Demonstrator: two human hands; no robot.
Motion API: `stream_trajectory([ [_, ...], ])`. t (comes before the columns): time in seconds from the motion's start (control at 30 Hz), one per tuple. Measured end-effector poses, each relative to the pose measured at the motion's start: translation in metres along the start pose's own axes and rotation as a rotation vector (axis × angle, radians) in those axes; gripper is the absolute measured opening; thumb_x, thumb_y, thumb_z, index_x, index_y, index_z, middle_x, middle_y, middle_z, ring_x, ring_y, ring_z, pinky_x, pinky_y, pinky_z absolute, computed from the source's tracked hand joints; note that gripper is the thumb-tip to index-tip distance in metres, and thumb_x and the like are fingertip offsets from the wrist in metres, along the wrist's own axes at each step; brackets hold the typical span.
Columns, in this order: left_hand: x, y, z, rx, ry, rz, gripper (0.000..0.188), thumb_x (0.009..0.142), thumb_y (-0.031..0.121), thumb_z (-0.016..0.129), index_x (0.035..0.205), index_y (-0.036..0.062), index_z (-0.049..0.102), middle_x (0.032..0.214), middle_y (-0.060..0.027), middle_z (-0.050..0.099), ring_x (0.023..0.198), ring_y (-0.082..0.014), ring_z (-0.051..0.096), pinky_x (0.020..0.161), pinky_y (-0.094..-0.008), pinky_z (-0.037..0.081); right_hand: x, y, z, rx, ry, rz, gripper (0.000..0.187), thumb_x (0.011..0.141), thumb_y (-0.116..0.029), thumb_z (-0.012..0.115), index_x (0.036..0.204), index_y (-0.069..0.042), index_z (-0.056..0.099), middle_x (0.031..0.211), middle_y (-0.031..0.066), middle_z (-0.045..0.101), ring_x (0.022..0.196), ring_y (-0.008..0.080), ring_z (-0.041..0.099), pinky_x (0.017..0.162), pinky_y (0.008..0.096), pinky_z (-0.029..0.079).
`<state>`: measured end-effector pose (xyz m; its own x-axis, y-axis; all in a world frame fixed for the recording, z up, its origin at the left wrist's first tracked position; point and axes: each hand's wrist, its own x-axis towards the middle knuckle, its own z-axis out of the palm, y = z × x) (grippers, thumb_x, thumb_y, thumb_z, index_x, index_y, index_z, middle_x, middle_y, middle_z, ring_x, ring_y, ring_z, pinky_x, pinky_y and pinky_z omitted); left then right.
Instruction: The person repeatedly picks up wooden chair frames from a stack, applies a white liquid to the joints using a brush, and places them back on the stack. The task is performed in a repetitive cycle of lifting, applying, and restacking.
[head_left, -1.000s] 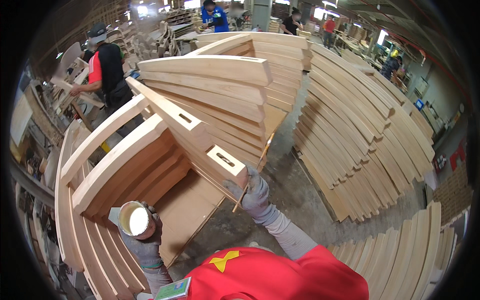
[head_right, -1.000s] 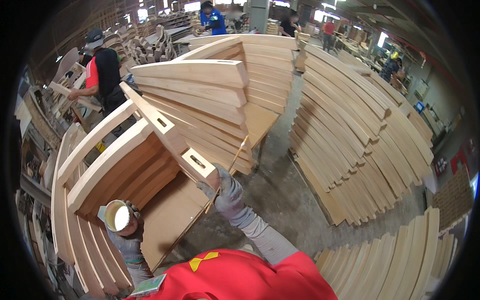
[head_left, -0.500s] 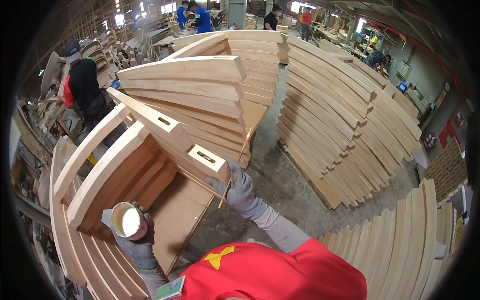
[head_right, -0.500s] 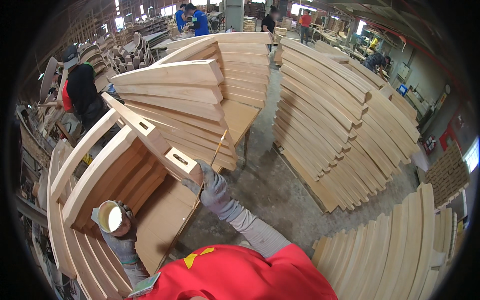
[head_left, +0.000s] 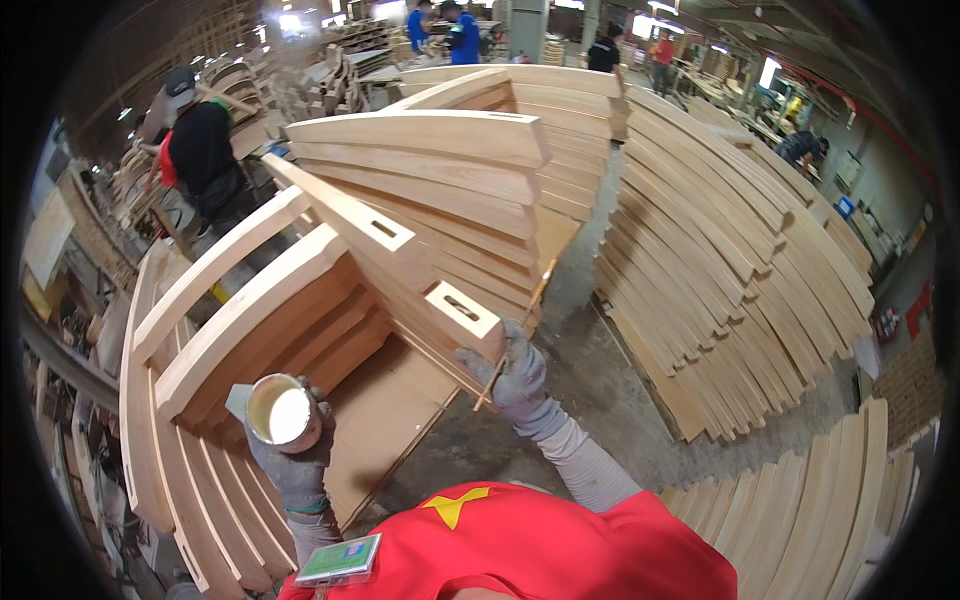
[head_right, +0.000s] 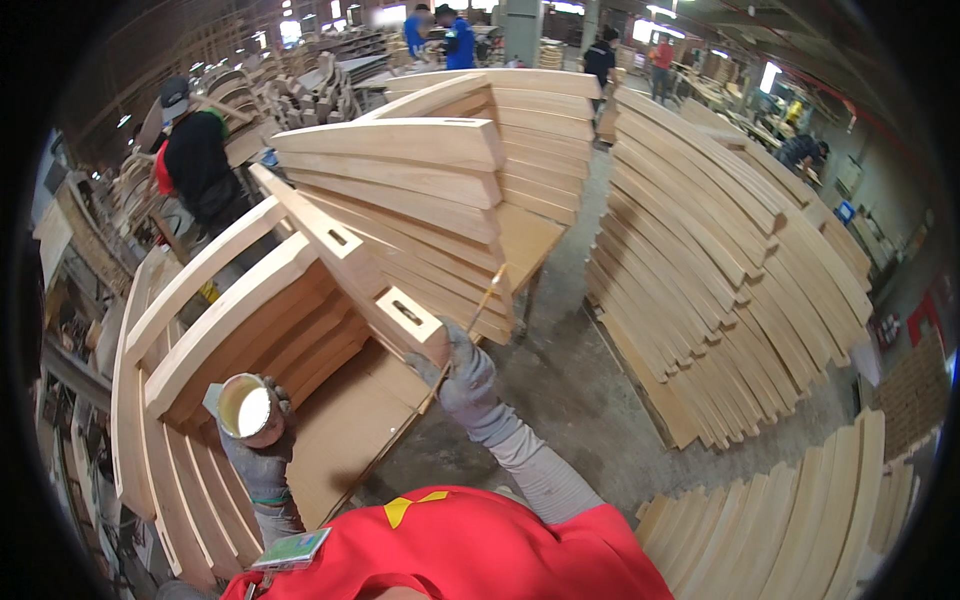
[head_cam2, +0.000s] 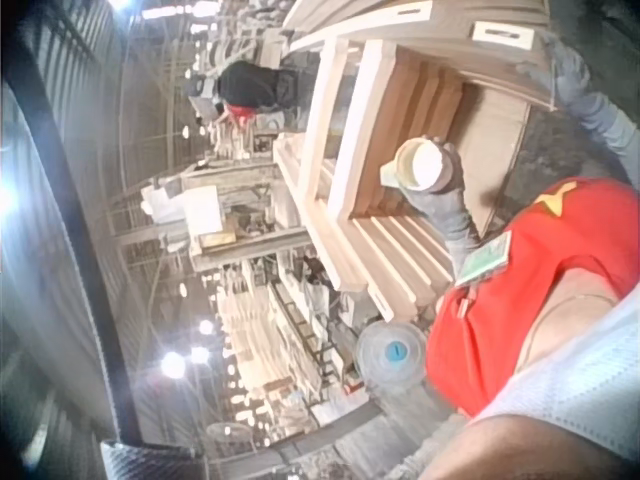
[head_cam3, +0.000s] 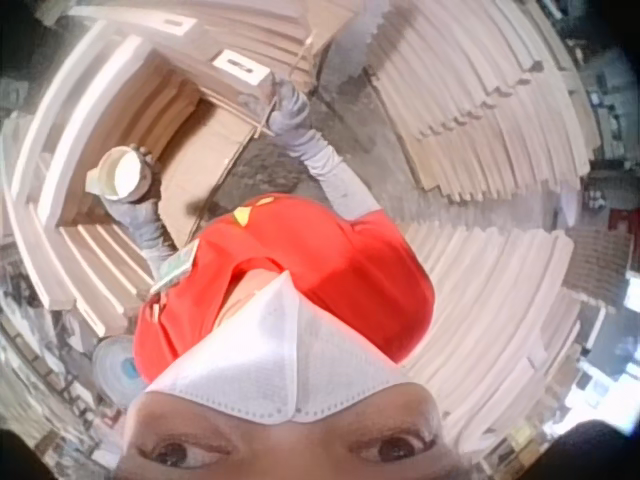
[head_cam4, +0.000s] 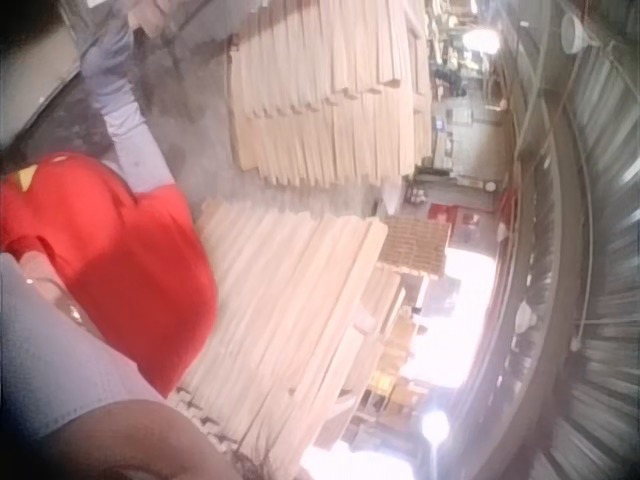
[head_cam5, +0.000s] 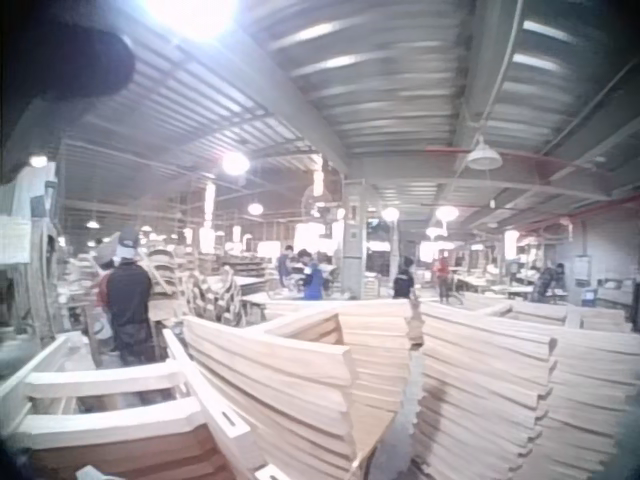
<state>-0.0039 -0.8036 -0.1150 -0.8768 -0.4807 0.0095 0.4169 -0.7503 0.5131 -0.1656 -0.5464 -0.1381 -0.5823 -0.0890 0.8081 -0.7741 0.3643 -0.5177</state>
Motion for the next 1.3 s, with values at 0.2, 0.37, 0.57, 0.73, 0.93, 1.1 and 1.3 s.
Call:
stream_trajectory([
  [0.2,-0.002,-0.005,0.016,-0.089,0.032,-0.039,0.054,0.09,0.05,0.039,0.119,0.0069,0.051,0.112,-0.0166,0.058,0.1,-0.0326,0.056,0.086,-0.0463,0.045,0.004,-0.007,-0.003,0.081,0.016,0.065,0.055,0.067,-0.025,0.082,0.104,0.002,0.052,0.08,0.0157,0.062,0.069,0.0289,0.062,0.061,0.035,0.049],
  [0.37,-0.005,-0.002,0.015,-0.111,0.058,-0.025,0.054,0.089,0.048,0.039,0.119,0.0048,0.05,0.113,-0.0166,0.057,0.101,-0.0317,0.055,0.087,-0.0437,0.047,0.0,-0.001,-0.002,0.073,-0.017,0.053,0.058,0.071,-0.02,0.079,0.115,0.002,0.049,0.09,0.0187,0.063,0.077,0.0328,0.063,0.067,0.0367,0.05],
  [0.57,-0.013,0.003,0.007,-0.158,0.057,-0.013,0.054,0.089,0.049,0.039,0.12,0.005,0.049,0.113,-0.0178,0.056,0.101,-0.034,0.055,0.086,-0.0462,0.045,-0.001,0.0,0.0,0.087,-0.015,0.022,0.057,0.07,-0.02,0.079,0.112,0.005,0.05,0.09,0.0199,0.062,0.077,0.0337,0.062,0.068,0.0367,0.049],
  [0.73,-0.022,0.005,0.008,-0.178,0.11,0.015,0.053,0.09,0.048,0.038,0.119,0.0053,0.05,0.111,-0.0187,0.056,0.1,-0.0351,0.055,0.086,-0.0475,0.046,0.002,-0.001,0.0,0.135,-0.009,0.038,0.056,0.07,-0.019,0.079,0.111,0.005,0.049,0.088,0.0198,0.061,0.076,0.0343,0.061,0.067,0.0371,0.048],
  [0.93,-0.031,0.008,-0.001,-0.14,0.139,0.066,0.052,0.091,0.048,0.037,0.119,0.006,0.05,0.11,-0.0183,0.057,0.1,-0.0348,0.055,0.085,-0.0475,0.046,0.0,-0.002,0.003,0.121,0.023,0.054,0.056,0.07,-0.018,0.08,0.109,0.007,0.049,0.086,0.0191,0.06,0.073,0.0319,0.06,0.067,0.0367,0.048],
  [1.1,-0.039,0.009,0.005,-0.184,0.201,0.07,0.051,0.091,0.049,0.036,0.118,0.0076,0.051,0.107,-0.0173,0.057,0.099,-0.0333,0.055,0.085,-0.0464,0.046,0.001,-0.004,0.0,0.014,0.015,0.047,0.055,0.069,-0.018,0.081,0.107,0.007,0.05,0.086,0.0188,0.06,0.073,0.0298,0.06,0.068,0.0355,0.048],
  [1.3,-0.042,0.004,0.003,-0.164,0.171,0.046,0.054,0.088,0.05,0.04,0.118,0.0065,0.05,0.109,-0.0145,0.056,0.097,-0.03,0.055,0.083,-0.0418,0.046,-0.004,-0.002,0.001,0.103,0.008,0.062,0.056,0.07,-0.012,0.079,0.114,0.005,0.049,0.096,0.0167,0.06,0.085,0.0242,0.058,0.077,0.0323,0.046],
])
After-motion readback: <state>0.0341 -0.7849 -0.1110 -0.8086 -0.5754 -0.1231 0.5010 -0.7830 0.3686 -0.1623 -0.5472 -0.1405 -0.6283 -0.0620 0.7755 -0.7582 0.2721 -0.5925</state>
